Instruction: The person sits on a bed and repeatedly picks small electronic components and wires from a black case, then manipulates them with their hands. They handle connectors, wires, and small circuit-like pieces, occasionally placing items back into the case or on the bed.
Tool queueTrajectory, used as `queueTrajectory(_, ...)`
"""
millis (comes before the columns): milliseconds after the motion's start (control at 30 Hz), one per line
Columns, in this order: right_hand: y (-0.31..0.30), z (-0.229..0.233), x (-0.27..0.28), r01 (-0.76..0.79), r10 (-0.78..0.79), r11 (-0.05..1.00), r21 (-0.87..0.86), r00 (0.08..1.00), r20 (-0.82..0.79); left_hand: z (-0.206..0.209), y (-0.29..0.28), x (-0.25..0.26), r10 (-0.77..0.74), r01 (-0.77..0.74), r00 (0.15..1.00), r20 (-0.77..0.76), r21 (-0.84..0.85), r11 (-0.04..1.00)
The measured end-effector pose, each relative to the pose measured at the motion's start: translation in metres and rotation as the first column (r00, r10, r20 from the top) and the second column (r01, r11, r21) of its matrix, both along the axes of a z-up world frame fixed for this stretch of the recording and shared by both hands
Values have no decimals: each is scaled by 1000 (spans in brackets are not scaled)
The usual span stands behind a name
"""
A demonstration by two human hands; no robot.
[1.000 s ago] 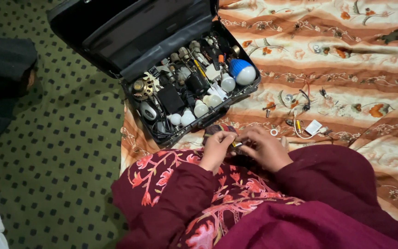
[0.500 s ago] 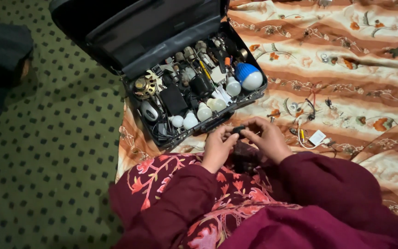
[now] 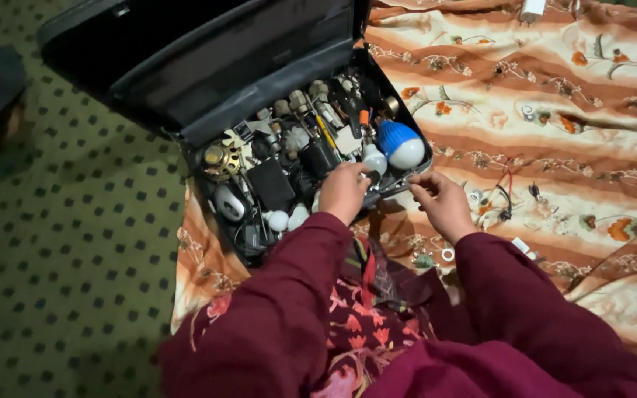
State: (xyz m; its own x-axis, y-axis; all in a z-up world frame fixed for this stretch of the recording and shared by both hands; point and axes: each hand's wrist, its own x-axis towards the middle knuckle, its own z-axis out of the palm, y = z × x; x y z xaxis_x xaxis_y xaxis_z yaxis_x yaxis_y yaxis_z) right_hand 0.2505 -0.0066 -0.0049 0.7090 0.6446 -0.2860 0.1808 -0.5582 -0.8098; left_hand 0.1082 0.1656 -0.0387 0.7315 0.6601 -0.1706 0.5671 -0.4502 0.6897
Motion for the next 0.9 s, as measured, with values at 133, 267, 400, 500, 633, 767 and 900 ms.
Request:
queueTrajectory(133,31,33,-1,-167,213,962,-217,955,206,-14,1,23,-108,110,993,-45,54,992)
queueTrajectory(267,58,11,14,-373,559,826,-422,637,531,-14,0,37,-176,178,983,-54,53,983)
queueTrajectory(400,66,-5,29,-354,516,856,-376,616,595,-19,-2,48,-213,217,976,-48,113,970)
queueTrajectory(500,52,8,40,-301,463,882,-363,697,548,-35,-9,59,-243,250,968,-66,157,955)
queueTrajectory(633,21,21,67,-243,435,875,-418,775,459,-47,-9,64,-272,276,961,-48,200,940)
queueTrajectory(767,-17,38,88,-197,405,839,-508,849,340,-51,-18,64,-249,269,963,-100,365,891)
queueTrajectory(900,-44,25,99,-142,374,783,-605,886,275,-26,-29,52,-239,256,966,-97,452,854)
